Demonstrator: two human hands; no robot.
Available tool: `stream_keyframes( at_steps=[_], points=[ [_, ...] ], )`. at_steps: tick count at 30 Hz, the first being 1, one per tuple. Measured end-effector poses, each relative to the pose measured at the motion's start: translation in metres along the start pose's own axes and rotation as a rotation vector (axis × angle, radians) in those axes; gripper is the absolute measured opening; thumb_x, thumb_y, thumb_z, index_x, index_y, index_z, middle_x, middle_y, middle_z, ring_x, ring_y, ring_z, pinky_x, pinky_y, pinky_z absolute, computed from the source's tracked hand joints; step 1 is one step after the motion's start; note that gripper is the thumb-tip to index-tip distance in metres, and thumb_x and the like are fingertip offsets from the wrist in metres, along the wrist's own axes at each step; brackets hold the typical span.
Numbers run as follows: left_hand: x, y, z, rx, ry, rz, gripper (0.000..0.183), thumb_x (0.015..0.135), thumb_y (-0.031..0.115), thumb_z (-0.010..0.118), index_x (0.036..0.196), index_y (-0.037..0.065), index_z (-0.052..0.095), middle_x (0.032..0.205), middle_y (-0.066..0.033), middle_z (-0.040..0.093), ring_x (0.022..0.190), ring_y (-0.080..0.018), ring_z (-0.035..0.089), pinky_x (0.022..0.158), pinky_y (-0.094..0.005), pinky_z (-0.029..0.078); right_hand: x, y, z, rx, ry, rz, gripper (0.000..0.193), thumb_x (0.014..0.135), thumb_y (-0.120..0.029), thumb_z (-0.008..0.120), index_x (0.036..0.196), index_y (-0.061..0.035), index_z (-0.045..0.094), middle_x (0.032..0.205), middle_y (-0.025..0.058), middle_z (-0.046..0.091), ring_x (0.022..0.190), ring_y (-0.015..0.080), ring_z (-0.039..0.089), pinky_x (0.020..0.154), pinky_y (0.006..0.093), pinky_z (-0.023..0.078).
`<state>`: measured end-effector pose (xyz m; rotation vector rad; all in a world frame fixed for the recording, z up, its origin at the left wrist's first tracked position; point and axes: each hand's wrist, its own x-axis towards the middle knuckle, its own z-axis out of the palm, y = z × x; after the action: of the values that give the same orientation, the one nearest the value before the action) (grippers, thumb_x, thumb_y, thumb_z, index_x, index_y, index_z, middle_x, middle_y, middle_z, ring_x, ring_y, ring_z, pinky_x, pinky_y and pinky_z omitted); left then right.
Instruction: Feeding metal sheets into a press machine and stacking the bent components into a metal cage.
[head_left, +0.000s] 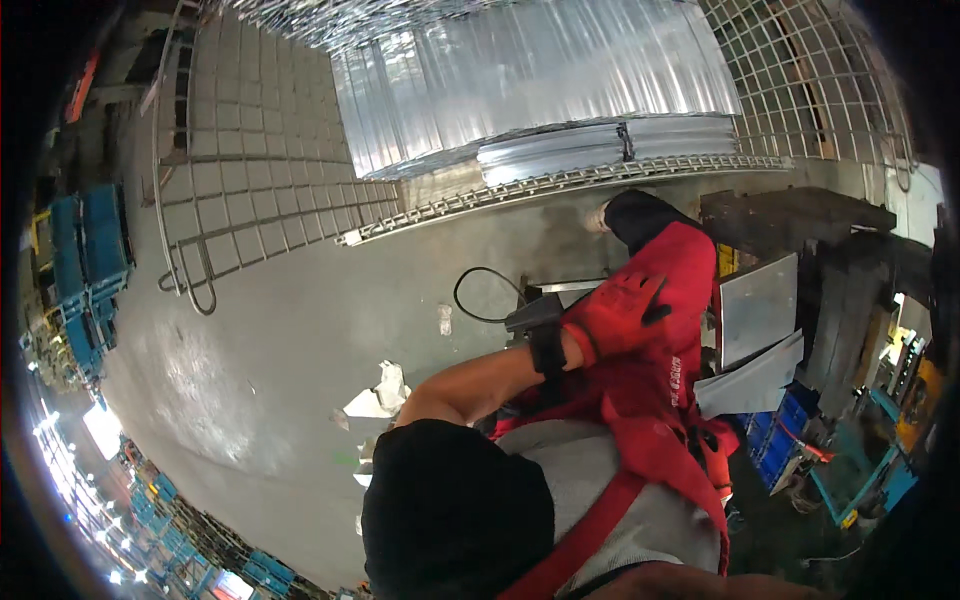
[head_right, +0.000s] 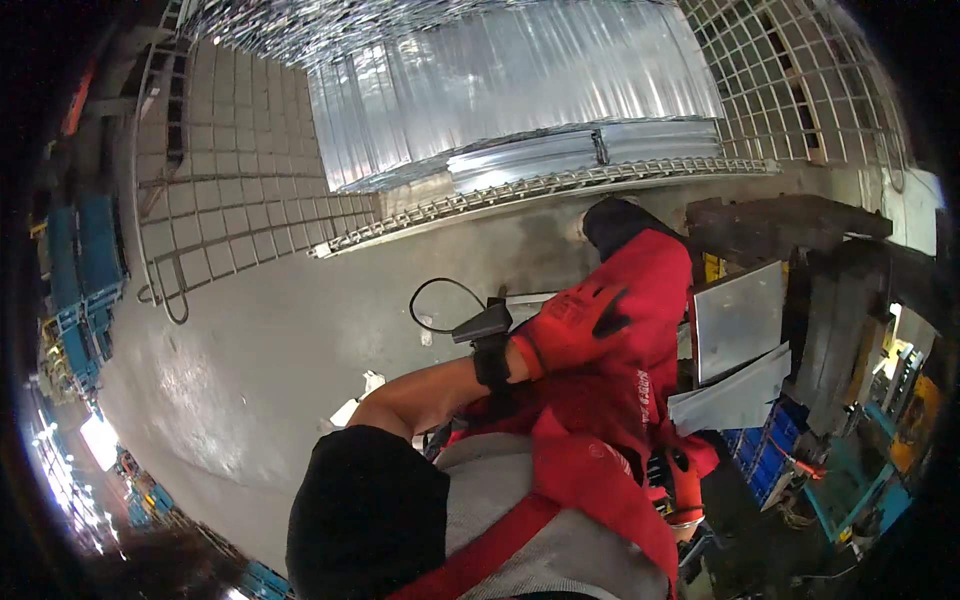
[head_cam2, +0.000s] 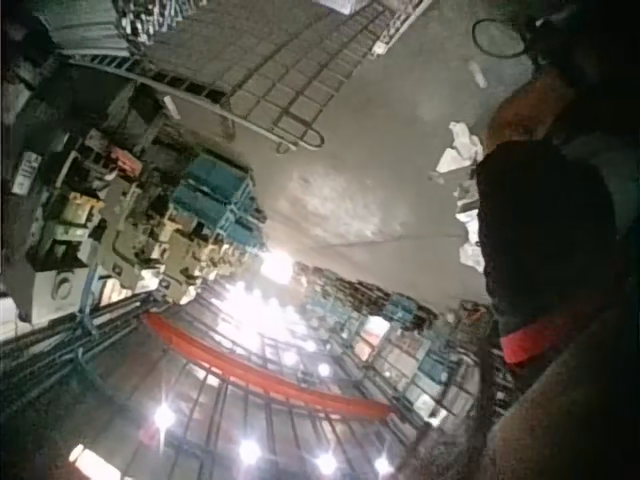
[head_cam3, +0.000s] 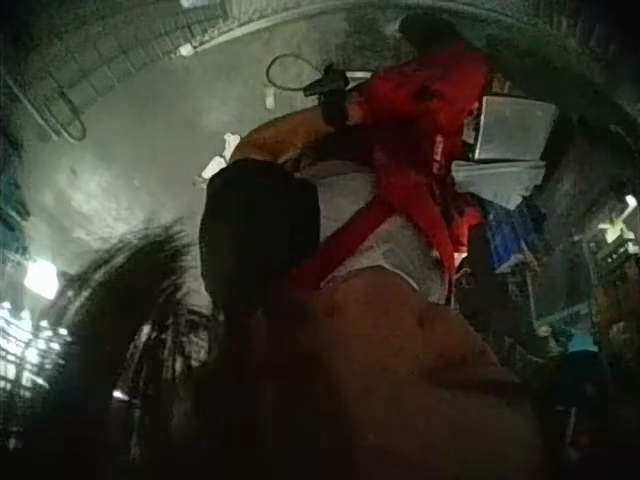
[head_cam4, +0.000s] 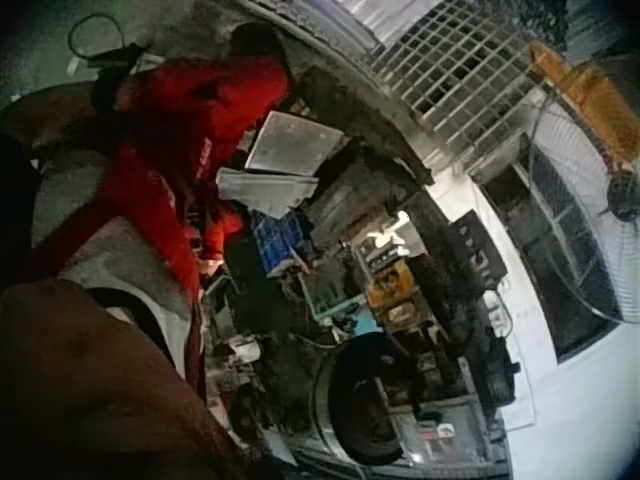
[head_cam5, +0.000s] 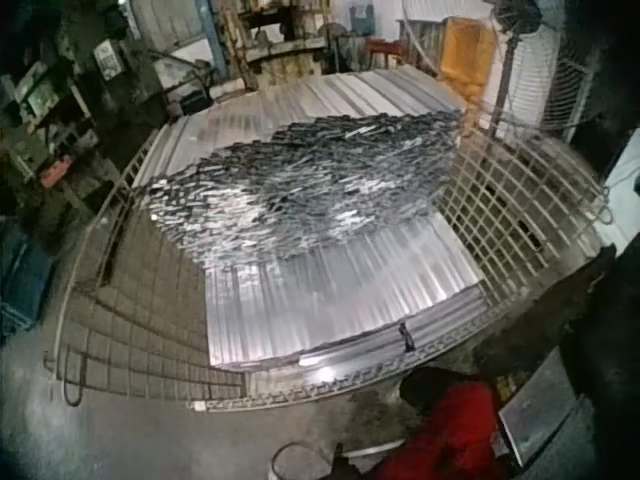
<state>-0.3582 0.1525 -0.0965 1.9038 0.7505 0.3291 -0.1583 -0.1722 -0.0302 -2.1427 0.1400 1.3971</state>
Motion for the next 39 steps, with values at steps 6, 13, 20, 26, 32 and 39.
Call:
stream_keyframes(
  at_steps=[6, 13, 20, 26, 32, 39],
  points=[
    [0.023, 0.014, 0.017, 0.143, 0.099, 0.310, 0.049, 0.079, 0.032, 0.061, 0.118, 0.004, 0.049, 0.112, -0.0171, 0.053, 0.105, -0.0330, 0.052, 0.088, -0.0387, 0.042, 0.004, 0.020, 0.011, 0.093, -0.125, 0.032, 0.024, 0.087, -0.029, 0.057, 0.088, -0.0050, 0.060, 0.075, 0.0037, 0.061, 0.058, 0.0121, 0.053, 0.052, 0.0271, 0.043],
    [0.071, 0.129, 0.097, 0.125, -0.433, 0.225, 0.046, 0.079, 0.043, 0.062, 0.099, 0.001, 0.055, 0.085, -0.0139, 0.062, 0.076, -0.0295, 0.061, 0.064, -0.0389, 0.047, -0.001, 0.046, 0.007, 0.218, -0.160, -0.344, 0.028, 0.089, -0.026, 0.055, 0.106, -0.0037, 0.058, 0.079, 0.0022, 0.062, 0.063, 0.0102, 0.056, 0.054, 0.0232, 0.044],
    [0.061, 0.137, 0.267, 0.538, -0.534, 0.464, 0.106, 0.056, 0.061, 0.068, 0.125, -0.012, 0.032, 0.078, -0.0182, 0.062, 0.069, -0.0294, 0.062, 0.058, -0.0418, 0.047, -0.016, -0.004, -0.064, 0.605, -0.152, -0.375, 0.027, 0.092, -0.023, 0.049, 0.103, 0.0001, 0.057, 0.081, 0.0066, 0.063, 0.068, 0.0142, 0.061, 0.059, 0.0252, 0.049],
    [0.030, 0.098, 0.311, 0.780, -0.500, 0.515, 0.087, 0.067, 0.045, 0.065, 0.125, -0.011, 0.033, 0.077, -0.0153, 0.063, 0.068, -0.0279, 0.062, 0.054, -0.0386, 0.047, -0.024, 0.005, -0.055, 0.497, 0.030, -0.517, 0.025, 0.092, -0.022, 0.047, 0.100, -0.0005, 0.057, 0.088, 0.0084, 0.063, 0.076, 0.0160, 0.062, 0.066, 0.0271, 0.050],
    [0.052, 0.113, 0.285, 0.701, -0.576, 0.421, 0.056, 0.072, 0.030, 0.060, 0.113, -0.004, 0.042, 0.081, -0.0163, 0.063, 0.074, -0.0309, 0.063, 0.063, -0.0422, 0.048, 0.051, 0.044, -0.064, 0.497, 0.195, -0.713, 0.024, 0.088, -0.016, 0.054, 0.106, 0.0002, 0.057, 0.097, 0.0080, 0.062, 0.088, 0.0134, 0.058, 0.075, 0.0258, 0.046],
    [0.072, 0.156, 0.234, 0.060, -0.809, 0.042, 0.032, 0.076, 0.028, 0.067, 0.083, 0.003, 0.047, 0.068, -0.0102, 0.054, 0.063, -0.0202, 0.054, 0.061, -0.0355, 0.043, -0.006, 0.005, -0.064, 1.001, 0.394, -0.802, 0.026, 0.090, -0.018, 0.052, 0.110, -0.0009, 0.057, 0.094, 0.0076, 0.062, 0.079, 0.0132, 0.059, 0.071, 0.0246, 0.046]
  ],
)
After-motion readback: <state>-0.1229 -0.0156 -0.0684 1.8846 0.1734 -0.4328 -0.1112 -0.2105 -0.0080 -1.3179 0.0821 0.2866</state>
